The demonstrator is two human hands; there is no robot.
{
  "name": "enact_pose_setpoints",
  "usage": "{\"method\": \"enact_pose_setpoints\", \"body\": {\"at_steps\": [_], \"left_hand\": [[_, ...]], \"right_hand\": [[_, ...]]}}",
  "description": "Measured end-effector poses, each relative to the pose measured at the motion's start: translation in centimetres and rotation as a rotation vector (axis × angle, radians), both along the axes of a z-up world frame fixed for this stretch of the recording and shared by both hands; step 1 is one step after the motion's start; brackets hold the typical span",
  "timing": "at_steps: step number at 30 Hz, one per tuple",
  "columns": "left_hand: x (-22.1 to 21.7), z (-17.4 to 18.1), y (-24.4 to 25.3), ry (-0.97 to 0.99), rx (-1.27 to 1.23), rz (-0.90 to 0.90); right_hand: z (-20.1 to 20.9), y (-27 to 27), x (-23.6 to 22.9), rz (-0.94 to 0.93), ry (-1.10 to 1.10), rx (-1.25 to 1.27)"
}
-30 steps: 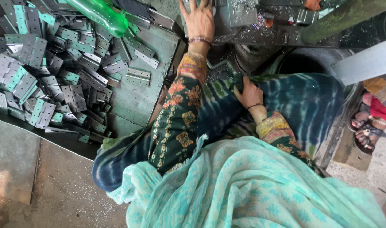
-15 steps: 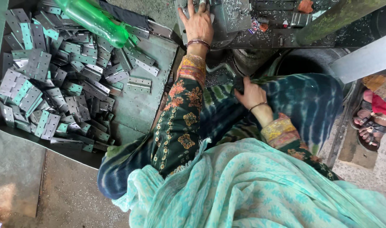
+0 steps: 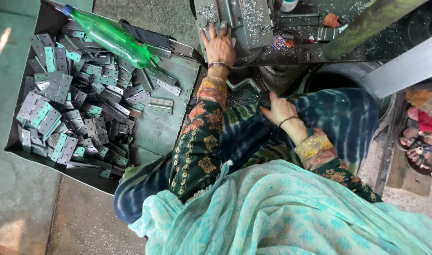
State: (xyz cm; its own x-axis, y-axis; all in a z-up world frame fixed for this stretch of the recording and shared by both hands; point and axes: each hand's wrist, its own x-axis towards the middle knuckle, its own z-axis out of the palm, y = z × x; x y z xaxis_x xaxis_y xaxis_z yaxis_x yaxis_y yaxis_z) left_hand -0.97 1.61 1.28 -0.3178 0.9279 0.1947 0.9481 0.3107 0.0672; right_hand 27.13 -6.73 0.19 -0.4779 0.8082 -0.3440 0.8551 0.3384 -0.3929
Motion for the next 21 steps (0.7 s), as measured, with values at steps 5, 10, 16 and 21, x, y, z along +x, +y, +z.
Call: {"method": "enact_pose_setpoints", "body": {"at_steps": [5, 10, 16, 21], "left_hand": [[2.2, -0.3, -5.8, -0.078, 0.010, -0.087], [3.4, -1.5, -10.2, 0.098, 0.197, -0.206], [3.5, 0.1, -9.7, 0.103, 0.224, -0.226], [4.1, 2.7, -10.4, -0.035, 0.493, -0.219]], "right_hand": [[3.6, 0.3, -1.2, 0.025, -0.005, -0.022], [4.0, 0.0, -1.1, 0.018, -0.011, -0.042], [3.8, 0.1, -0.7, 0.033, -0.016, -0.044], [3.0, 1.9, -1.0, 0.075, 0.104, 0.132]]}}
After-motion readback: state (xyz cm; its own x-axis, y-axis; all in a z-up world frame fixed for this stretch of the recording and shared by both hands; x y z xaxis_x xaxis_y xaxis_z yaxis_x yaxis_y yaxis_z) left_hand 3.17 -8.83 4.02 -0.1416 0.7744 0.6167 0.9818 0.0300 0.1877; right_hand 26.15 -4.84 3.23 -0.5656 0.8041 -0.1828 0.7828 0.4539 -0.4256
